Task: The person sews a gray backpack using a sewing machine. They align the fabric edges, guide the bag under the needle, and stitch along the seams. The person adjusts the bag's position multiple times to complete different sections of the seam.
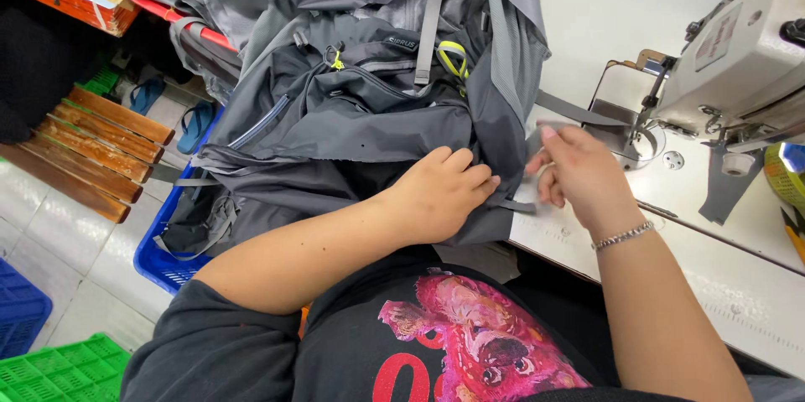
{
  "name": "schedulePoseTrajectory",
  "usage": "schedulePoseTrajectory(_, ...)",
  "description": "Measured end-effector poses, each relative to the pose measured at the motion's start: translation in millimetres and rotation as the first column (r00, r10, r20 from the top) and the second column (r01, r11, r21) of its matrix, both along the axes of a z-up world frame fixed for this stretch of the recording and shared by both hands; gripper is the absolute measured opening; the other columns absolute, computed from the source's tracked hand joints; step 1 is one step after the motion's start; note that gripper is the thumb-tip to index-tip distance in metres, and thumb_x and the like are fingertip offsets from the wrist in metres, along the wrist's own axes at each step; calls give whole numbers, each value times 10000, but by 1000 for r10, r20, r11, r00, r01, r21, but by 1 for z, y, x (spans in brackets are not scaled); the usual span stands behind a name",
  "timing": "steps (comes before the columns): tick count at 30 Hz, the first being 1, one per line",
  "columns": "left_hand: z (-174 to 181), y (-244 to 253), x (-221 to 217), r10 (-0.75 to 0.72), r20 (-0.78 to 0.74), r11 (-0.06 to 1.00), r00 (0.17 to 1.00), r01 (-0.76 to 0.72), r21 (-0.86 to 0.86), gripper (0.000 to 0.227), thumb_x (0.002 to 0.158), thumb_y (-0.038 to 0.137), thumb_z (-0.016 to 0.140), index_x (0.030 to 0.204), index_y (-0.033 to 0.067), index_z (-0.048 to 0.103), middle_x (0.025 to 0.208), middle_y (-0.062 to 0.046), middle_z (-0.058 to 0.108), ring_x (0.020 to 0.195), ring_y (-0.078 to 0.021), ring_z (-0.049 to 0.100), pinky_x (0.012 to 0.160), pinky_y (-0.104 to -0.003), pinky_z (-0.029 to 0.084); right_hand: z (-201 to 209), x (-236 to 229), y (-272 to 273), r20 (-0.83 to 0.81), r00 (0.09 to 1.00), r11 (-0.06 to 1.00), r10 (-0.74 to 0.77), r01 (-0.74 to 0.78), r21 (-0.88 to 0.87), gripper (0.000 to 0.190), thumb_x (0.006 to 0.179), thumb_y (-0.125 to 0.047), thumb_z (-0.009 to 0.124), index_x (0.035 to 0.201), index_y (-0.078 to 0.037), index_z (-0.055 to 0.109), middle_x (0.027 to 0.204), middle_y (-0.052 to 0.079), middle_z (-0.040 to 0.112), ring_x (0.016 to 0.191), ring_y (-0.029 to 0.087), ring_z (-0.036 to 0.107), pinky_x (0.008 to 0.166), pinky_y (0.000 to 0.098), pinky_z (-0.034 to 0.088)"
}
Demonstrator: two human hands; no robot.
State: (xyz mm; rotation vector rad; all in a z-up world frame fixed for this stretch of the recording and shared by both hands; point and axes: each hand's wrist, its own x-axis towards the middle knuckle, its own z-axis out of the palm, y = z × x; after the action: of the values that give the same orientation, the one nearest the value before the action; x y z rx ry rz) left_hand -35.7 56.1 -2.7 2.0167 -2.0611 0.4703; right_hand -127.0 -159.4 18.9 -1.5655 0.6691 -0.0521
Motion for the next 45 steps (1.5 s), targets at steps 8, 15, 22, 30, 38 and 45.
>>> schedulePoseTrajectory(8, -28, -2, 2, 145, -16, 987, 989, -146, -69, 325, 908, 419, 678, 1187, 278, 769, 996, 102, 662, 856, -224, 509, 644, -361, 411, 101, 40, 15, 242, 943, 734, 229, -4, -679, 570, 1140, -43, 419, 1659, -117, 194, 1358, 146, 482, 797, 164, 530, 773, 323, 548)
schedulePoseTrajectory(15, -43, 7, 7, 99, -75, 982, 992, -109, -152, 541, 782, 458, 868, 1278, 328, 695, 1140, 125, 652, 912, -200, 518, 685, -368, 406, 116, -12, 13, -663, 709, 821, 239, -512, -252, 313, 991, -400, 639, 1081, -113, 726, 793, 155, 715, 633, 264, 634, 615, 377, 535)
schedulePoseTrajectory(22, -44, 1, 4, 13, -113, 989, 993, -30, -147, 552, 759, 324, 883, 1280, 319, 698, 1168, 119, 656, 901, -221, 497, 685, -372, 402, 4, -40, -3, -528, 811, 876, 252, -423, -232, 378, 1028, -220, 493, 1348, -199, 694, 579, 118, 639, 435, 219, 554, 621, 318, 496)
schedulePoseTrajectory(30, -44, -10, -14, -49, -190, 930, 981, -24, -366, 375, 913, 217, 705, 1285, 238, 660, 1188, 26, 612, 928, -224, 481, 729, -338, 427, -16, -31, -10, 69, 970, 972, 235, -236, 10, 419, 1042, -98, 480, 1440, -29, 589, 657, 229, 628, 493, 269, 579, 533, 356, 529)
schedulePoseTrajectory(38, -32, -20, -21, 13, -158, 938, 987, -67, -341, 421, 972, 280, 649, 1390, 281, 596, 1116, 43, 600, 876, -216, 461, 698, -336, 419, -25, -34, -14, 121, 992, 999, 29, -24, -48, 189, 956, -90, 680, 1127, -14, 657, 709, 83, 585, 614, 174, 588, 515, 299, 485)
schedulePoseTrajectory(45, -40, -84, -30, -3, -21, 936, 1000, -4, -353, 359, 880, 281, 720, 1218, 173, 667, 1033, -8, 540, 861, -230, 455, 749, -388, 405, -32, -45, -51, -175, 983, 622, -56, -103, -777, 224, 1010, -191, 636, 884, -21, 707, 714, 121, 591, 759, 307, 655, 678, 384, 532)
